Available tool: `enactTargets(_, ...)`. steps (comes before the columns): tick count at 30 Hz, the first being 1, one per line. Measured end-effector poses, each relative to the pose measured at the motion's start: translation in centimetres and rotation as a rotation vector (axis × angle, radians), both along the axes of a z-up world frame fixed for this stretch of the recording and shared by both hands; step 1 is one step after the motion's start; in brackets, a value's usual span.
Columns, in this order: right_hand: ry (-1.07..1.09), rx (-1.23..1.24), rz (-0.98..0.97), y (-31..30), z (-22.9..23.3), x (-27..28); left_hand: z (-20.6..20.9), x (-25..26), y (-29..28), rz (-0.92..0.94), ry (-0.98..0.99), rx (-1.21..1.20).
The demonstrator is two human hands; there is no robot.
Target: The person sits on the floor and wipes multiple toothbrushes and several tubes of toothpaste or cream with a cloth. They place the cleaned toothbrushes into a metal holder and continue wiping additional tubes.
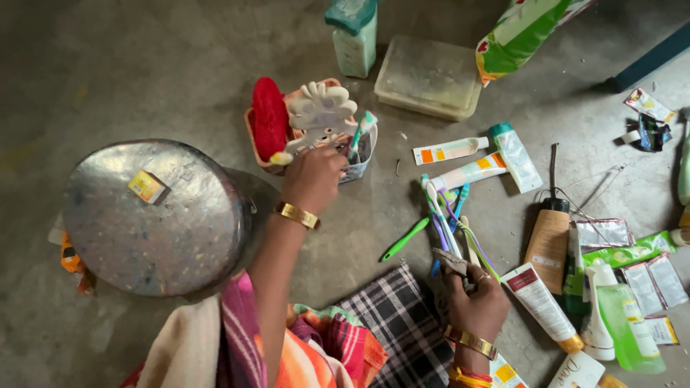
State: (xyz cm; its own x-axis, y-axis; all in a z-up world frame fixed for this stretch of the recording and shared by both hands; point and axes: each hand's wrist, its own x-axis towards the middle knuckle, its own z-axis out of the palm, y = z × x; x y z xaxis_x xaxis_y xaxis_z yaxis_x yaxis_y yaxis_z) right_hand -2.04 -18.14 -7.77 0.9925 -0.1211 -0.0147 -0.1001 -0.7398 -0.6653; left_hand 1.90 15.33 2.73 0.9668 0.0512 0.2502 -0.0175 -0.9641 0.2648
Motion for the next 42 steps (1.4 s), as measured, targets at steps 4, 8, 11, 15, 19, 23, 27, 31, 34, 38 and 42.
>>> enactTargets(4, 0.057, -0.018, -0.038, 0.4, 0.2, 0.2, 0.0, 0.0, 0.0, -0.009, -0.033, 0.011)
enactTargets(8, 0.014, -0.008, -0.01, 0.1, 0.0, 0.2, -0.7, -0.4, -1.0, 0.046, 0.003, -0.017)
enactTargets(11, -0.034, -0.001, 0.023, 0.0, -0.2, 0.0, -0.7, -0.3, -1.4, 0.04, -0.01, 0.025)
enactTargets(15, -0.024, -0.033, 0.021, 0.2, -0.1, 0.2, 0.7, -0.3, -2.0, 0.072, -0.027, 0.049)
enactTargets(19, -0.044, -0.064, 0.023, 0.5, 0.5, 0.1, 2.4, -1.2, -4.5, 0.154, -0.128, 0.003)
enactTargets(23, -0.177, -0.105, 0.005, 1.1, 1.7, -0.3, 2.8, -2.8, -9.1, 0.275, -0.397, -0.012)
enactTargets(27, -0.159, -0.253, 0.046, 1.8, 2.7, -0.6, 0.3, -3.6, -13.0, 0.336, -0.309, -0.299)
enactTargets(31, 0.017, -0.363, 0.099, 2.0, 2.9, -0.6, -3.7, -3.8, -15.4, 0.345, -0.076, -0.675)
enactTargets(34, 0.027, -0.412, 0.078, 2.1, 2.6, -0.5, -6.5, -3.6, -16.0, 0.373, 0.085, -0.816)
enactTargets(38, -0.034, -0.405, 0.075, 2.2, 2.4, -0.5, -8.8, -3.8, -16.4, 0.384, 0.301, -0.742)
enactTargets(42, -0.077, -0.379, 0.076, 2.2, 3.4, -0.4, -9.3, -3.3, -16.7, 0.411, 0.269, -1.1)
